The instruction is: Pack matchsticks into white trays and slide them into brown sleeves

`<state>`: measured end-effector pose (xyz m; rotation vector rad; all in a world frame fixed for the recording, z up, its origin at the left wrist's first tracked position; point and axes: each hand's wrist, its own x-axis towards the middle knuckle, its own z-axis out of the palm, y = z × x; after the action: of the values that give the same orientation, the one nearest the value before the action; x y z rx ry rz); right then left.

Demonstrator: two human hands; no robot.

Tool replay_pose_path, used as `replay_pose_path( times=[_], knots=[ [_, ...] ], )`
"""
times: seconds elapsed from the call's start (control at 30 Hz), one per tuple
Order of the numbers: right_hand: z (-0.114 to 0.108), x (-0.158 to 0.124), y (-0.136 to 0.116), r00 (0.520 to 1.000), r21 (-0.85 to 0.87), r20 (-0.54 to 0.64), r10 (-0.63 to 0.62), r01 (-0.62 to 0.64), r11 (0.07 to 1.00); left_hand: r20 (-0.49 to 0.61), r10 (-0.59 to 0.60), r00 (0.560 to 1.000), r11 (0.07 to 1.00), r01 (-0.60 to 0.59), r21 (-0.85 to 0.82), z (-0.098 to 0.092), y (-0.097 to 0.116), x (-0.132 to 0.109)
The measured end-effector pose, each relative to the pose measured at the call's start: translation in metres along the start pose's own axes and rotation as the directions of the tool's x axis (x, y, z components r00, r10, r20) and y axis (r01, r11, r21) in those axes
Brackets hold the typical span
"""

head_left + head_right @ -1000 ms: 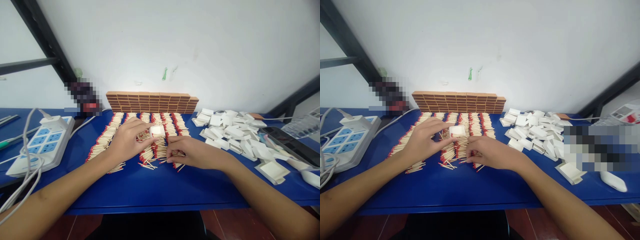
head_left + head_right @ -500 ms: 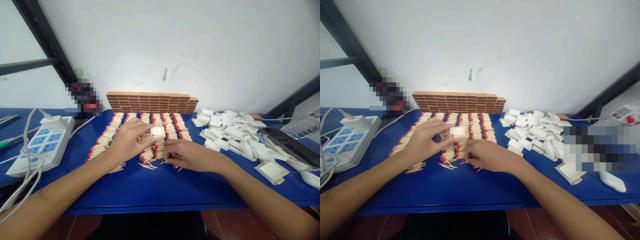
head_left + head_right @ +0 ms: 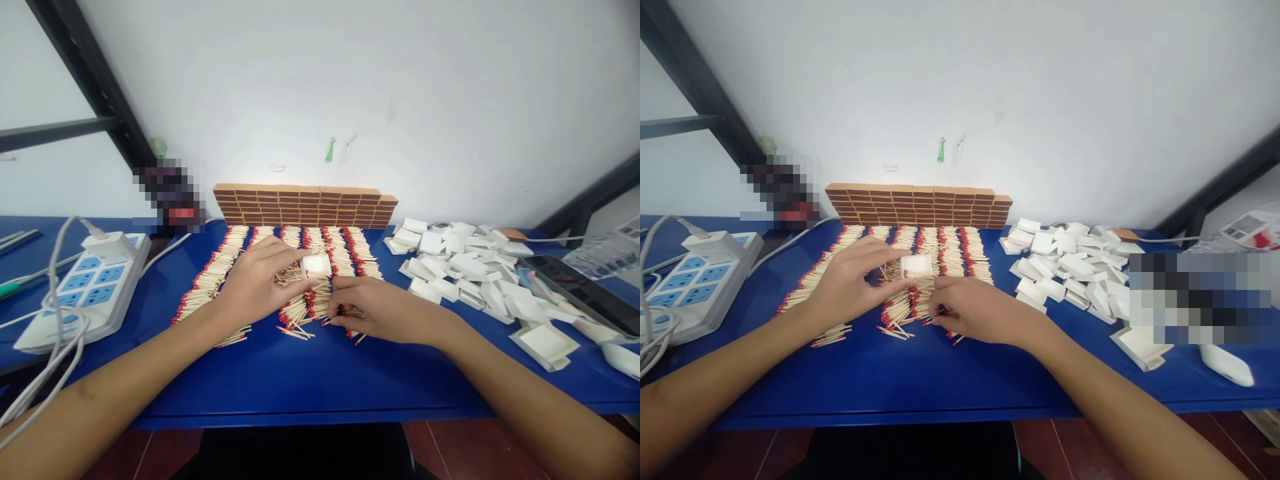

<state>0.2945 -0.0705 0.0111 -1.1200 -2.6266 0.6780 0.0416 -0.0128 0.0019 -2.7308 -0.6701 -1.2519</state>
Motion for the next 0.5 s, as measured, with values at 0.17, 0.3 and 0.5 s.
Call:
replay_pose_path(
  times=[0.17,0.3,0.5],
  knots=[
    [0.0006,-0.0006,0.0007,0.999,-0.004,-0.029,0.015,-0.015,1.0,-0.002,-0.004,1.0,1.0,0.004,0.002,-0.0005,-0.0006,-0.0002],
    [0.0008,-0.0002,0.0008,0.999,-0.007,-0.037,0.002,-0.002,1.0,0.0,-0.007,1.0,1.0,0.007,0.001,0.0003,0.0003,-0.0009],
    [-0.0004,0.0006,-0.0009,0.999,-0.014,-0.031,0.03,-0.031,0.999,-0.008,0.007,1.0,1.0,-0.007,0.006,0.0008,-0.0001,-0.0015]
  ],
)
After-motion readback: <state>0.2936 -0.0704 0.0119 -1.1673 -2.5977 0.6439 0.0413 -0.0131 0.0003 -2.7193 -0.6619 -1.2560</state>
